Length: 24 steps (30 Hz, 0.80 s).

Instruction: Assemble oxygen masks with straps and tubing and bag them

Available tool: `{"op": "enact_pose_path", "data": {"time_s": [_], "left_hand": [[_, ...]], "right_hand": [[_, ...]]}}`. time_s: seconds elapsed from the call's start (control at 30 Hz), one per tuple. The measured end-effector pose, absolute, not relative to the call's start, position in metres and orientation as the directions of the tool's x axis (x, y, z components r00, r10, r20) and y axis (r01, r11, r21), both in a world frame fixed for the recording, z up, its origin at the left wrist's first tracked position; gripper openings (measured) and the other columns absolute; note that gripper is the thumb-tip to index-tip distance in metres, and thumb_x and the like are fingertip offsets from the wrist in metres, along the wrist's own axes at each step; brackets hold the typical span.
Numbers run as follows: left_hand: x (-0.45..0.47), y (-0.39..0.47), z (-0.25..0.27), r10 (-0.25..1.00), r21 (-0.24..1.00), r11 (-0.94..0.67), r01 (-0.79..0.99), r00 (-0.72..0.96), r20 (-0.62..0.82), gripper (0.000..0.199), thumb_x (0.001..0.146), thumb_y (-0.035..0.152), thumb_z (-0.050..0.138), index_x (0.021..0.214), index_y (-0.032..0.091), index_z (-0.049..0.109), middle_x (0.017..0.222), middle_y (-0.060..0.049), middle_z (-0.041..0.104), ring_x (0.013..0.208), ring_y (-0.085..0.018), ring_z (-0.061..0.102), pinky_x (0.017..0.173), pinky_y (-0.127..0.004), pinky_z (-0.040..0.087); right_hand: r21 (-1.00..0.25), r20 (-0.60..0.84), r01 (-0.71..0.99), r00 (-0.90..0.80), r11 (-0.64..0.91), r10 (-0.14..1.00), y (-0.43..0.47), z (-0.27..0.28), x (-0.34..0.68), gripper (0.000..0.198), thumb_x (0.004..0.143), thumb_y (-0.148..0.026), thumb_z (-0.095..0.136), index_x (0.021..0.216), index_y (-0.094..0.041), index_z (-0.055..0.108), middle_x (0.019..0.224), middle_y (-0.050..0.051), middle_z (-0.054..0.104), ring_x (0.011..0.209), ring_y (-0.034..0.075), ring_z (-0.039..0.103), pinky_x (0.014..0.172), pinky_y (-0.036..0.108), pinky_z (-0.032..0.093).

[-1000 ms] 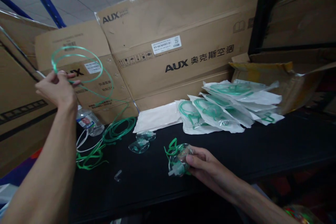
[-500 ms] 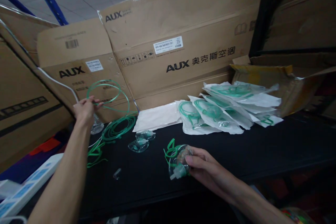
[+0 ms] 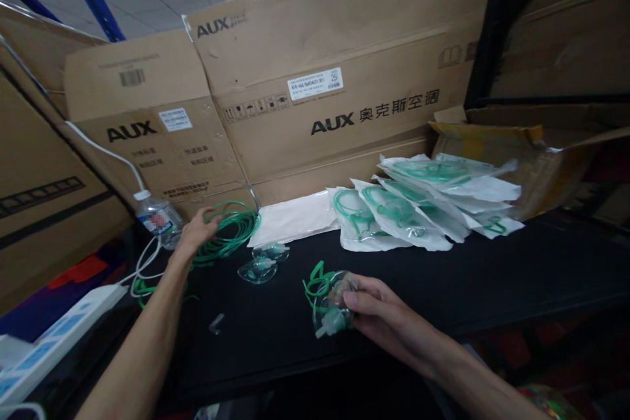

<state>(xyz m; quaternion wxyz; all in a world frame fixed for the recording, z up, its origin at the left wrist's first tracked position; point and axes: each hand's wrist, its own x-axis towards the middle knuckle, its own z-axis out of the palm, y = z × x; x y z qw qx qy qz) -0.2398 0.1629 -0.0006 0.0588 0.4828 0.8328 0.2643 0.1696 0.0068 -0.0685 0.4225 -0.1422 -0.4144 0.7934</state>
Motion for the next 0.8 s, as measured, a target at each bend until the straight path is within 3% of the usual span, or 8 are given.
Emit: {"op": "enact_pose_path", "data": {"time_s": [0.2,0.37,0.53,0.8], "left_hand": [[-0.214,0.164,0.002,0.921,0.263,0.308,0.914,-0.355,0.157,0.039,0.098,0.038,0.066,0.132,0.018,0.061,0.136,-0.012,0.061,0.117,-0.029,0.064,0.097,-0.051,0.055],[-0.19,0.176,-0.011,0.983,0.16,0.171,0.972,-0.18,0.043,0.034,0.098,0.037,0.066,0.127,0.019,0.064,0.13,-0.01,0.065,0.112,-0.027,0.066,0.094,-0.047,0.057],[-0.174,0.186,-0.019,0.981,0.142,0.19,0.972,-0.195,0.024,0.034,0.098,0.035,0.066,0.128,0.019,0.063,0.13,-0.01,0.065,0.11,-0.026,0.067,0.091,-0.045,0.058],[-0.185,0.169,0.031,0.888,0.253,0.346,0.904,-0.402,0.222,0.036,0.097,0.036,0.067,0.129,0.018,0.062,0.129,-0.01,0.065,0.111,-0.026,0.067,0.091,-0.046,0.058]], "right_hand": [[-0.77,0.141,-0.564,-0.606,-0.298,0.783,0.005,-0.067,0.17,0.024,0.082,-0.033,0.084,0.087,-0.012,0.072,0.084,0.001,0.062,0.08,0.013,0.055,0.079,0.025,0.044],[-0.765,0.145,-0.572,-0.601,-0.295,0.786,0.006,-0.063,0.169,0.023,0.083,-0.032,0.084,0.087,-0.013,0.072,0.084,0.002,0.062,0.081,0.013,0.056,0.081,0.025,0.044],[-0.761,0.145,-0.576,-0.598,-0.297,0.789,0.006,-0.064,0.169,0.026,0.08,-0.034,0.086,0.085,-0.013,0.072,0.083,0.001,0.062,0.079,0.013,0.056,0.079,0.025,0.045],[-0.748,0.148,-0.586,-0.606,-0.312,0.782,0.007,-0.064,0.169,0.023,0.081,-0.031,0.085,0.086,-0.013,0.072,0.083,0.0,0.062,0.08,0.012,0.056,0.081,0.024,0.045]]}}
